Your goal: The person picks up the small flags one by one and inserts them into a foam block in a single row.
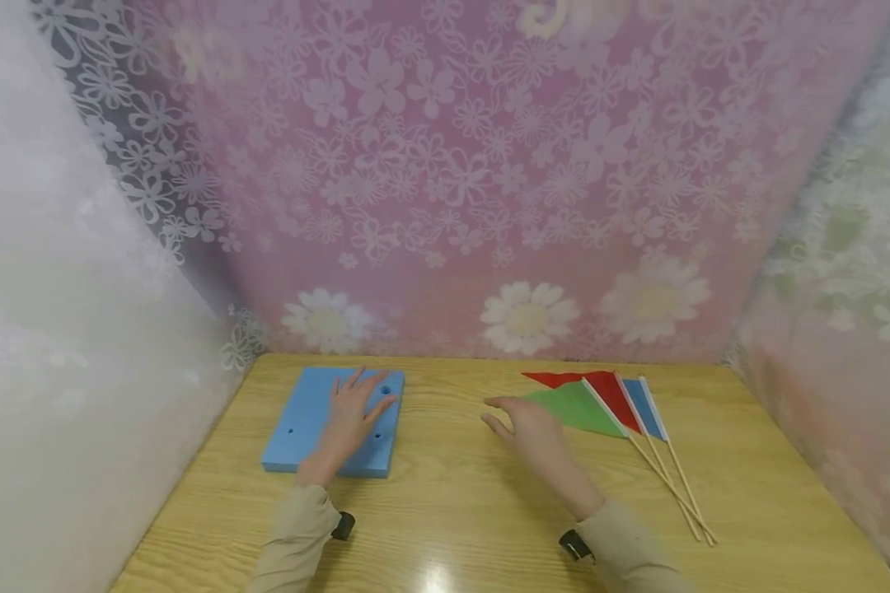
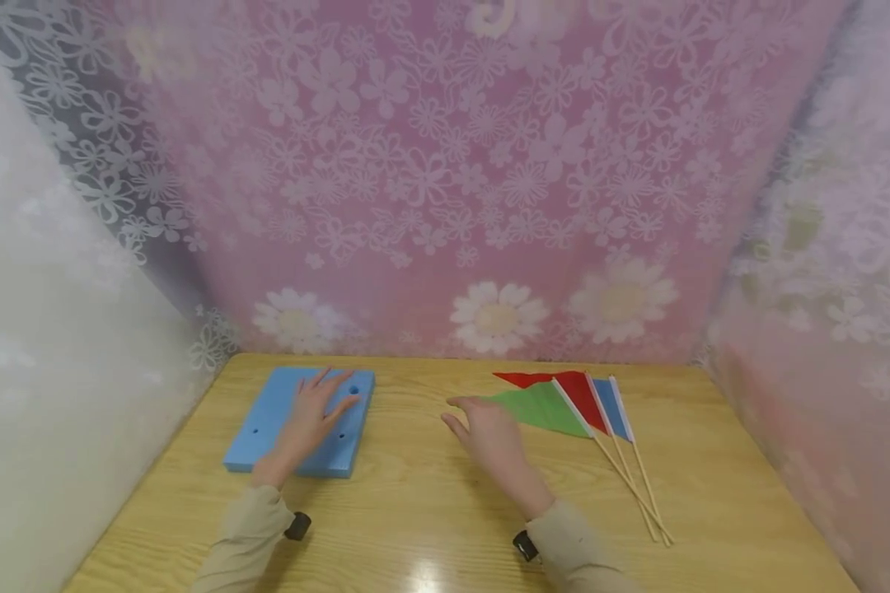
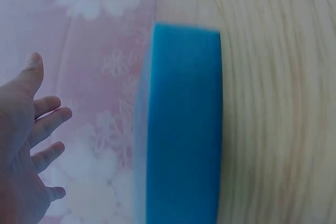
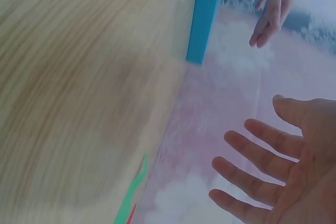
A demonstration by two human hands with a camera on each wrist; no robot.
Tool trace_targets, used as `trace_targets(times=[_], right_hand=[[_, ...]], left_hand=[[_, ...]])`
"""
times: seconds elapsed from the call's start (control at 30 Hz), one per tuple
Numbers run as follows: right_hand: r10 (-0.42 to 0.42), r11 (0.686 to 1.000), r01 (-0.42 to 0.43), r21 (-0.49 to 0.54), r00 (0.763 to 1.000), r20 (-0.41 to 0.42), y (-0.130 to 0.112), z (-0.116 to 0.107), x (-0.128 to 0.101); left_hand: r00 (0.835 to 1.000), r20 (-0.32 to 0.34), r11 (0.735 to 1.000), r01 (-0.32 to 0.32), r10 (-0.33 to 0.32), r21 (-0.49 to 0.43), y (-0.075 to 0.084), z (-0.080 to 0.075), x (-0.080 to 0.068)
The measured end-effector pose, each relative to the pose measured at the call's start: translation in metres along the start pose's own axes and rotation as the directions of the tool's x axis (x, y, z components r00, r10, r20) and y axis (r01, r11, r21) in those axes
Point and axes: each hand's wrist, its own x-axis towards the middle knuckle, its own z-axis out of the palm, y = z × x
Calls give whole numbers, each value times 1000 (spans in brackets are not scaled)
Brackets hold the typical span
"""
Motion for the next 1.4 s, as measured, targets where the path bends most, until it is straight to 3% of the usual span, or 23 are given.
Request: trace_targets(times=[0.27, 0.53, 0.67, 0.8, 1.03, 1.4], right_hand=[[-78, 997, 77, 15, 996, 34, -37, 30, 16], [-218, 975, 215, 46, 973, 69, -67, 52, 28], [-268, 963, 268, 15, 957, 115, -79, 66, 32], [-273, 960, 279, -5, 944, 185, -89, 80, 35], [-204, 976, 218, 2, 912, 356, -101, 89, 36], [-202, 977, 215, 9, 903, 380, -105, 89, 37]], left_hand=[[999, 5, 998, 44, -44, 46, -46, -21, -18], [989, 74, 988, 120, -128, 102, -89, -43, -41], [980, 111, 973, 143, -165, 180, -106, -52, -49], [970, 153, 963, 153, -189, 220, -115, -60, -55], [939, 247, 956, 184, -240, 229, -124, -65, -62], [935, 252, 953, 189, -249, 239, -120, -72, -64]])
